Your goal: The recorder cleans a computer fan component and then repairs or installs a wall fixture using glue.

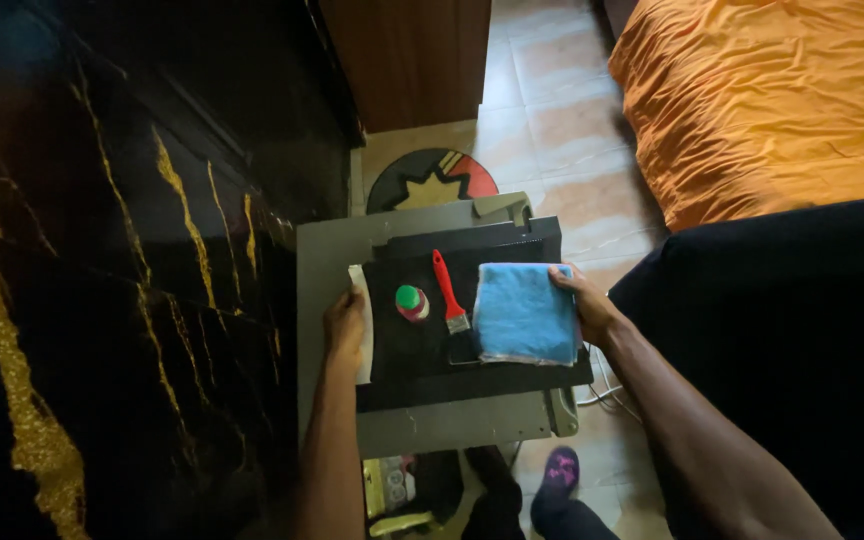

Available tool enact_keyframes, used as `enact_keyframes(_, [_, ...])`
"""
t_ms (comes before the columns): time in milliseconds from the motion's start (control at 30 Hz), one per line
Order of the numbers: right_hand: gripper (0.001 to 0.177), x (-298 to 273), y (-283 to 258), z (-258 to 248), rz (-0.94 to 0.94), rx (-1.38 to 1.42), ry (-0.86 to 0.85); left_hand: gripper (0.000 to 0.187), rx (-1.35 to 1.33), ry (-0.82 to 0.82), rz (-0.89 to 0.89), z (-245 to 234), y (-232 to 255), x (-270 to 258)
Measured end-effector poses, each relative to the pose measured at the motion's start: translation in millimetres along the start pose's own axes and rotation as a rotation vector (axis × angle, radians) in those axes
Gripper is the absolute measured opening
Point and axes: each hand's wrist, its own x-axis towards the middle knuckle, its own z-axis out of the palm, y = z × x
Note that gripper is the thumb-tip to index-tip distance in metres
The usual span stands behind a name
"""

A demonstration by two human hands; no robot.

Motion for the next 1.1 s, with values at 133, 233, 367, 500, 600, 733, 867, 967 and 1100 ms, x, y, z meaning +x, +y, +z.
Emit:
enact_keyframes(133, [0.058,-16,-10,-4,-0.087,0.018,-0.02,0.044,-0.061,-0.058,0.09,8,7,2])
enact_keyframes(233, [0.06,-40,-32,0,-0.078,0.028,0.019,0.044,0.097,0.001,0.066,15,38,-23])
enact_keyframes(367, [0.058,-61,-47,-16,-0.038,-0.047,0.113,0.041,0.045,-0.044,0.134,30,22,-26])
enact_keyframes(500, [0.057,-73,-45,-49,-0.172,0.14,-0.057,0.033,-0.116,-0.133,0.223,48,-1,-17])
enact_keyframes(600, [0.056,-88,-46,-74,-0.189,0.161,-0.06,0.03,-0.15,-0.155,0.176,61,27,-54])
enact_keyframes(733, [0.058,-125,-66,-100,-0.137,0.152,-0.023,0.036,0.021,-0.057,-0.008,90,87,-127])
enact_keyframes(867, [0.065,-160,-70,-143,-0.167,0.239,-0.053,0.035,-0.148,-0.169,0.171,129,47,-130])
enact_keyframes(967, [0.074,-187,-75,-176,-0.257,0.193,-0.01,0.036,-0.165,-0.199,0.171,162,62,-169])
enact_keyframes(1100, [0.076,-224,-82,-220,-0.275,0.215,-0.009,0.036,-0.185,-0.215,0.122,205,78,-216])
